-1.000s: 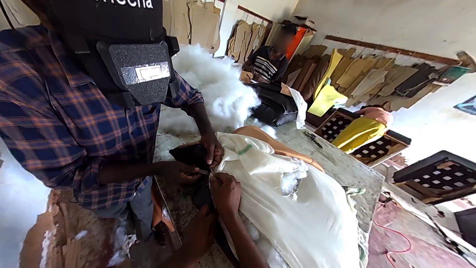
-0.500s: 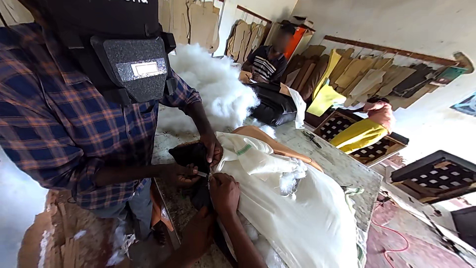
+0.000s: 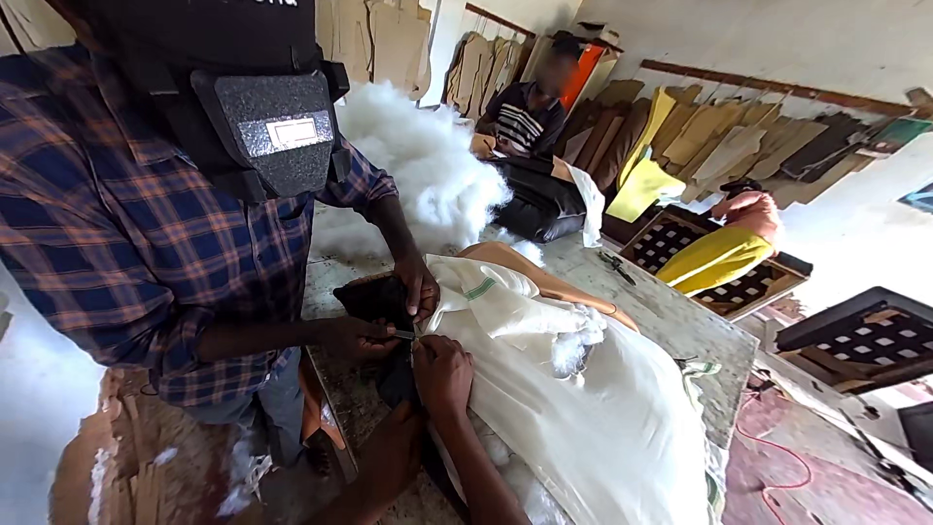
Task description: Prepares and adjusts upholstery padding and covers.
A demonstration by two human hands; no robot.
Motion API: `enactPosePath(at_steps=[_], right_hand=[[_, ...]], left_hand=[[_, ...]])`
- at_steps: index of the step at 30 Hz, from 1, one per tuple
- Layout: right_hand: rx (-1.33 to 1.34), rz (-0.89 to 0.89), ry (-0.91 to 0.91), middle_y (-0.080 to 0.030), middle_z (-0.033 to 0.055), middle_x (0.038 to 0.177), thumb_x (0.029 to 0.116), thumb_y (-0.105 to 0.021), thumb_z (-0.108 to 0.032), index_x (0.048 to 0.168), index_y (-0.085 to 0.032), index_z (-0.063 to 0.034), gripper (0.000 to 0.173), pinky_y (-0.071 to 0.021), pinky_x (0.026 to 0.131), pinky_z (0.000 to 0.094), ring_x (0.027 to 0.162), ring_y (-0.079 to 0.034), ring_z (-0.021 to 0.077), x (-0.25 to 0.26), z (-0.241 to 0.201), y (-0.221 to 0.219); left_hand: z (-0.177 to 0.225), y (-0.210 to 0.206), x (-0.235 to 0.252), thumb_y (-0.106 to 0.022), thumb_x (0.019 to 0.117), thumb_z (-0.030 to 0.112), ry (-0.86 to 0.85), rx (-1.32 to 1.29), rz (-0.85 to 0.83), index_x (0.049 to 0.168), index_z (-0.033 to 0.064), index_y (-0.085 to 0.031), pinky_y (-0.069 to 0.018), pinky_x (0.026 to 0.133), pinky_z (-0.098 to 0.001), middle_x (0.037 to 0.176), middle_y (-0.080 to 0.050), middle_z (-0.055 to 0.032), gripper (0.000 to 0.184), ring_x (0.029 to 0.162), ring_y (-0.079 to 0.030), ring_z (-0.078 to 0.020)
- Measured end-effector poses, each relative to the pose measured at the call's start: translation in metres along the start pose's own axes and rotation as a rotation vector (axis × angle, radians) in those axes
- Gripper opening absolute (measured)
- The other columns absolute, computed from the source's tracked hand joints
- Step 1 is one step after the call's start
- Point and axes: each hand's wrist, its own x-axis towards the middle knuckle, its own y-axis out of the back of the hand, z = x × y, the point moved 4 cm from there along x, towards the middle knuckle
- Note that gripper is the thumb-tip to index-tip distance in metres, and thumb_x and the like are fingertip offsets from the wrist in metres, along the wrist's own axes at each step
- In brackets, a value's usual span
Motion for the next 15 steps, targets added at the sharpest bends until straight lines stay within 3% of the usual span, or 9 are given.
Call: enactPosePath(at_steps=[15], right_hand=[[-0.009,0.005,0.002,-0.073,0.0013,0.094,0.0997,-0.064,-0.03,0.1,-0.077,-0.0199,0.016,-0.0489,0.08,0.0523,0.089,-0.067,0.023,-0.0017,0.0016,-0.0016]], left_hand=[[0.0002,-0.0001,-0.0003,-0.056,0.0969,0.016,-0.003,0.009,0.003,0.118,0.0212,-0.075,-0.0593,0.077,-0.0329,0.107,-0.068,-0.0023,0.029,0.093,-0.067,-0.0129]])
